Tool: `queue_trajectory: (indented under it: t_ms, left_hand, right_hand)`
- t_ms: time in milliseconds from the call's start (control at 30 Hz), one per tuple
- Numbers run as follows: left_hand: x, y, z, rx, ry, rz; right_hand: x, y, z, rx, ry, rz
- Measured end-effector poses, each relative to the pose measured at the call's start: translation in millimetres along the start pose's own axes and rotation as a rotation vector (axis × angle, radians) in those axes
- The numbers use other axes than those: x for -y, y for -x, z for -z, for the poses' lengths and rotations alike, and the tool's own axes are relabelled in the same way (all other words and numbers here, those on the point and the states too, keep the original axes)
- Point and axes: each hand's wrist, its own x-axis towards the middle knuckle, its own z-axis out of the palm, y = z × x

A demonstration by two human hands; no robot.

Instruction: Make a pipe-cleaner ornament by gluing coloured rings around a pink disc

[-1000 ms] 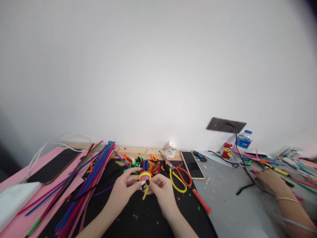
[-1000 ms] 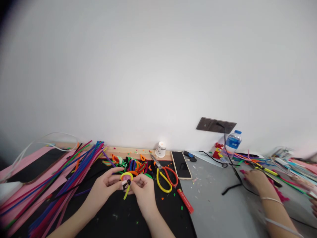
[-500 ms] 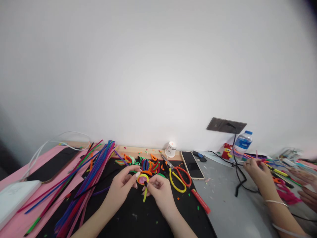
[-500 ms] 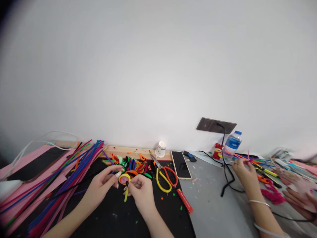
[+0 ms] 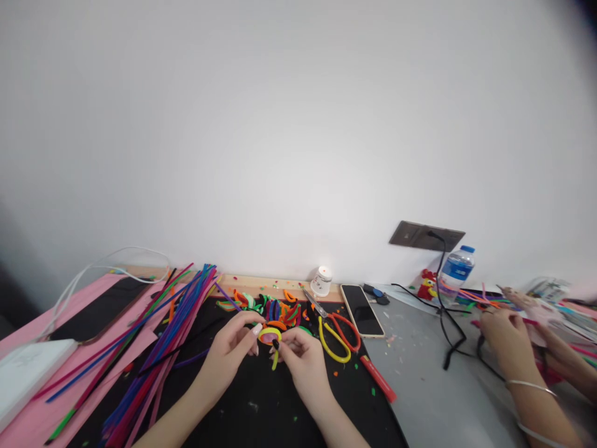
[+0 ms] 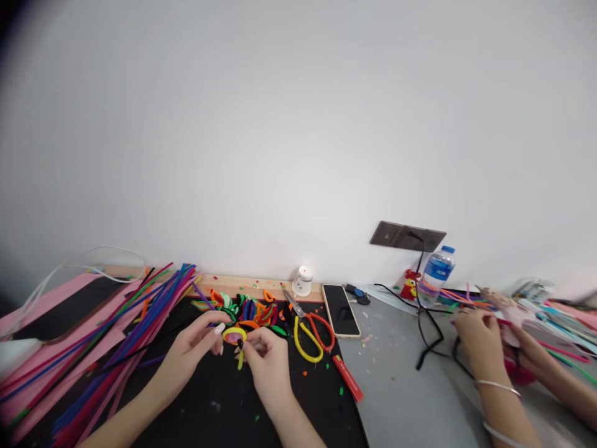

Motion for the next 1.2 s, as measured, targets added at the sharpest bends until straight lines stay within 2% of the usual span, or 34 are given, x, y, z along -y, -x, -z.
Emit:
queue_trajectory:
  t_ms: [167,400,633,1200]
  left_hand:
    - [6.8,0.0,0.8,0.024,-0.015,-0.054]
    - [8.2,-0.9,2.2,0.072,-0.027,-0.064]
    - [3.4,-0.1,3.0,0.102,-0.139,-0.105]
    - [0.7,-2.1,4.1,0.104,-0.293,-0.087]
  right_hand:
    - [-0.1,-0.2,0.3,0.006,0.074,0.027]
    - [-1.7,0.5,1.2,-0.009,0.195,0.101]
    - [-2.6,-0.5,1.0,-0.005,0.187,0.089]
    - [0.0,-1.2,0.7,-0.001,0.153,0.049]
